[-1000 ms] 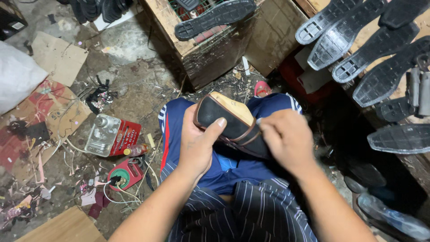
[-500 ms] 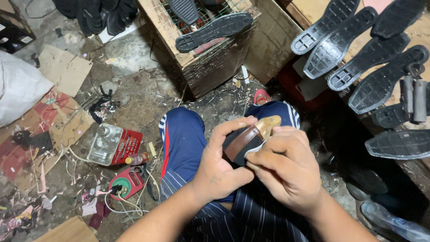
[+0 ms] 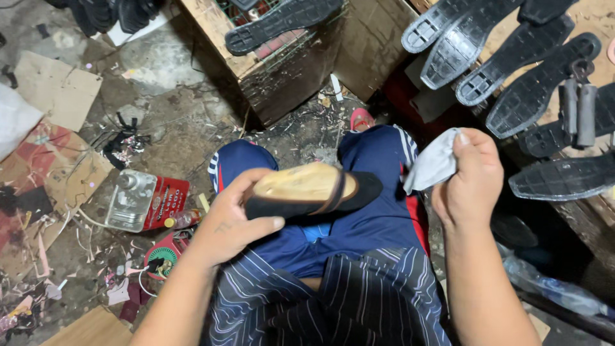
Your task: The person sits on the floor of a shoe workshop and applies glue from a can onto the sole of a shoe using a small applicator, then aligns the rubber sole onto the shoe upper and presses it together. They then use a hammer to tap and secure the sole along its edge.
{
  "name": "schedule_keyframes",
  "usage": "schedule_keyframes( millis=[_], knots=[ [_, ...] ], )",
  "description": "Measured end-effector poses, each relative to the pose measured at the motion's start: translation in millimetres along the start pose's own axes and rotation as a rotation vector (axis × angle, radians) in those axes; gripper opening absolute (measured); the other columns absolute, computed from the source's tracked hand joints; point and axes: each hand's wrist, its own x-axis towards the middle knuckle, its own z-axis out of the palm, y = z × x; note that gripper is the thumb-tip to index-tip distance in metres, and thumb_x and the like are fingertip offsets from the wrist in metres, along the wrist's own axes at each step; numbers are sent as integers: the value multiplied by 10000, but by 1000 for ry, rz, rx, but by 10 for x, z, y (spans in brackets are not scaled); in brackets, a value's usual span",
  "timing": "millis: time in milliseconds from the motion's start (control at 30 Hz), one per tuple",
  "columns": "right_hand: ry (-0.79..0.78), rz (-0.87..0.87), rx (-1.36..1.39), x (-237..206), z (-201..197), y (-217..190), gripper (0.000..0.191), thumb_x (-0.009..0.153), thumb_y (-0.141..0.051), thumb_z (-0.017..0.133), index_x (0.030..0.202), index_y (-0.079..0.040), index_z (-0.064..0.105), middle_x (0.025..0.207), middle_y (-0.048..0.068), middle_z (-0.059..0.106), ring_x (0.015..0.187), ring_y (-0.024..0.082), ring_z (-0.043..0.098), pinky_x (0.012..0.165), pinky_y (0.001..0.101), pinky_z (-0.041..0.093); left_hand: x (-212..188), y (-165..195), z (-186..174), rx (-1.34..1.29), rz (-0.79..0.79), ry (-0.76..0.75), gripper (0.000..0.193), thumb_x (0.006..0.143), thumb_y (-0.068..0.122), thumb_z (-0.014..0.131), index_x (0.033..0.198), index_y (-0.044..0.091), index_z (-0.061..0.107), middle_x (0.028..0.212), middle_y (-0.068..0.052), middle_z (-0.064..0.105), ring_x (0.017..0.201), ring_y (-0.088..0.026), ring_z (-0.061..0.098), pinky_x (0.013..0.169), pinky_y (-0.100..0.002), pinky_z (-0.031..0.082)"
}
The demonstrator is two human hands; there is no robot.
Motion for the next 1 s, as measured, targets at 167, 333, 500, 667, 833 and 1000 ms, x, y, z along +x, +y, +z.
schedule_keyframes(
  millis=[167,333,500,667,833,1000],
  knots=[
    [28,22,-154,-4,-280,6,65,1046,-9,611,1100,4,645,985,73,699,856,134,670,815,278,557,-131,9,-182,418,173,-75,648,726,44,810,1346,36,622,1424,-136,636,1368,-266,572,1141,-389,402],
    [-101,213,-626,-196,-232,29,127,965,-67,661,1079,-34,707,967,51,733,821,94,669,732,248,524,-106,93,-63,860,175,-38,629,710,138,817,1312,80,642,1396,-126,634,1265,-331,600,1094,-456,390],
    [-552,-186,-1033,-446,-18,106,98,940,-113,703,1021,-59,715,969,59,702,874,186,680,774,296,535,53,187,224,1045,96,-37,745,663,276,856,1335,80,599,1356,-128,616,1166,-362,593,980,-469,449],
    [-644,-550,-1220,-475,237,212,98,892,-116,737,968,-79,688,961,75,661,924,285,650,798,392,454,174,106,358,1073,91,-8,715,648,281,868,1287,76,622,1311,-108,661,1207,-332,606,974,-468,441],
    [-695,-646,-1301,-559,248,102,140,856,-112,752,968,-94,670,929,63,629,918,276,618,857,404,425,120,-43,352,1061,256,50,699,666,243,865,1298,58,632,1336,-155,641,1245,-362,584,1038,-479,422],
    [-673,-689,-1253,-539,238,120,171,850,-89,764,984,-80,658,939,60,623,921,268,608,854,416,425,43,-148,404,1107,343,77,675,679,164,820,1318,59,629,1364,-168,628,1258,-362,583,1060,-508,412]
  ],
)
